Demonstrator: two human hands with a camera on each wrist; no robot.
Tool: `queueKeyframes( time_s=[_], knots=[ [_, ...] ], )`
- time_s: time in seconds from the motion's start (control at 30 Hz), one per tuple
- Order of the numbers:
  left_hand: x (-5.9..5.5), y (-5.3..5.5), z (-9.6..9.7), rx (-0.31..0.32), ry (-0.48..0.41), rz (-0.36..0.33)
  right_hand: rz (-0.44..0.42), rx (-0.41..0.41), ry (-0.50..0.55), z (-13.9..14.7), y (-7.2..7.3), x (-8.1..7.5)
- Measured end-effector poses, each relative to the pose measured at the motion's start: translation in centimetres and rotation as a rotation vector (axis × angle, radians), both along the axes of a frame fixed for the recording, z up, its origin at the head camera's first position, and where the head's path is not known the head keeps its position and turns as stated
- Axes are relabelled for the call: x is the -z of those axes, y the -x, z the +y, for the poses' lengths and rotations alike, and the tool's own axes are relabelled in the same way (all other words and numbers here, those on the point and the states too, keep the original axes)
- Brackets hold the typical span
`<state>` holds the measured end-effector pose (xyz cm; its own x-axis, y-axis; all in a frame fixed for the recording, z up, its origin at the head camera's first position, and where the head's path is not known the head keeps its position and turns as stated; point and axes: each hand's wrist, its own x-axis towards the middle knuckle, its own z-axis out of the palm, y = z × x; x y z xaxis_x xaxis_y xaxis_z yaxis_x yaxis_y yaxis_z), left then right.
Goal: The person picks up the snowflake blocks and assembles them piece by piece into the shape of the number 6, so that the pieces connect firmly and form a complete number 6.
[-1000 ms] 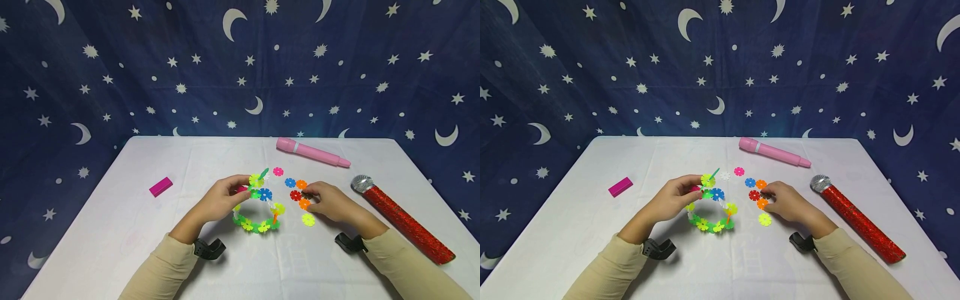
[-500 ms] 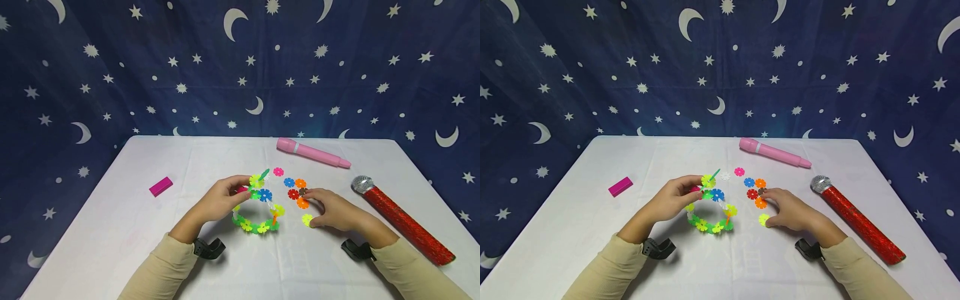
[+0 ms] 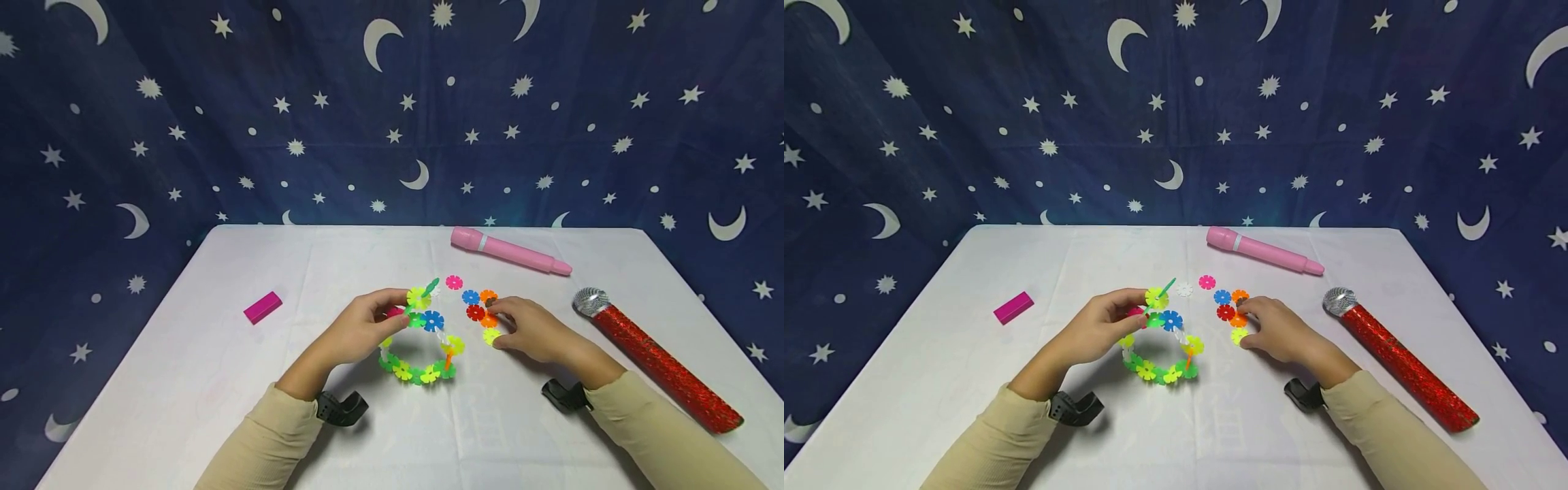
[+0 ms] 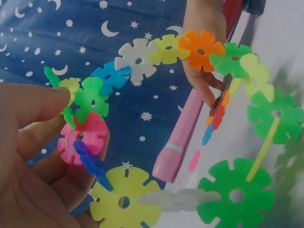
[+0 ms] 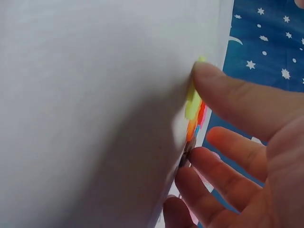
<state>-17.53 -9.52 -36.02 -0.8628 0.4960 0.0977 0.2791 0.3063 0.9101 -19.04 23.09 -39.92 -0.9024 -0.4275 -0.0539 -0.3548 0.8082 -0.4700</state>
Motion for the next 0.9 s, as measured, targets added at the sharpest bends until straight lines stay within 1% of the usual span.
queueKeyframes(
  time_s=[0.07,0.27,0.37,0.53,0.67,0.8,0.9],
  knots=[
    [0.0,0.0,0.0,0.001,0.0,-0.001,0.006,0.013,-0.003,-0.1,0.1,-0.1],
    [0.0,0.0,0.1,0.007,-0.002,0.008,-0.02,0.061,-0.038,-0.1,0.0,-0.5],
    [0.0,0.0,0.1,0.011,-0.002,0.014,-0.028,0.077,-0.035,0.3,-0.1,-0.6],
    [0.0,0.0,0.0,0.014,0.004,0.013,-0.055,0.059,-0.003,0.8,-0.2,-0.7],
    [0.0,0.0,0.0,0.004,0.014,0.002,-0.034,0.018,0.003,0.8,-0.2,-0.6],
    [-0.1,0.0,0.0,-0.013,0.025,-0.016,-0.018,-0.007,0.048,0.6,-0.2,-0.8],
    [-0.2,-0.1,-0.1,-0.005,0.006,-0.015,-0.009,0.001,0.138,0.2,-0.3,-1.4]
  ],
)
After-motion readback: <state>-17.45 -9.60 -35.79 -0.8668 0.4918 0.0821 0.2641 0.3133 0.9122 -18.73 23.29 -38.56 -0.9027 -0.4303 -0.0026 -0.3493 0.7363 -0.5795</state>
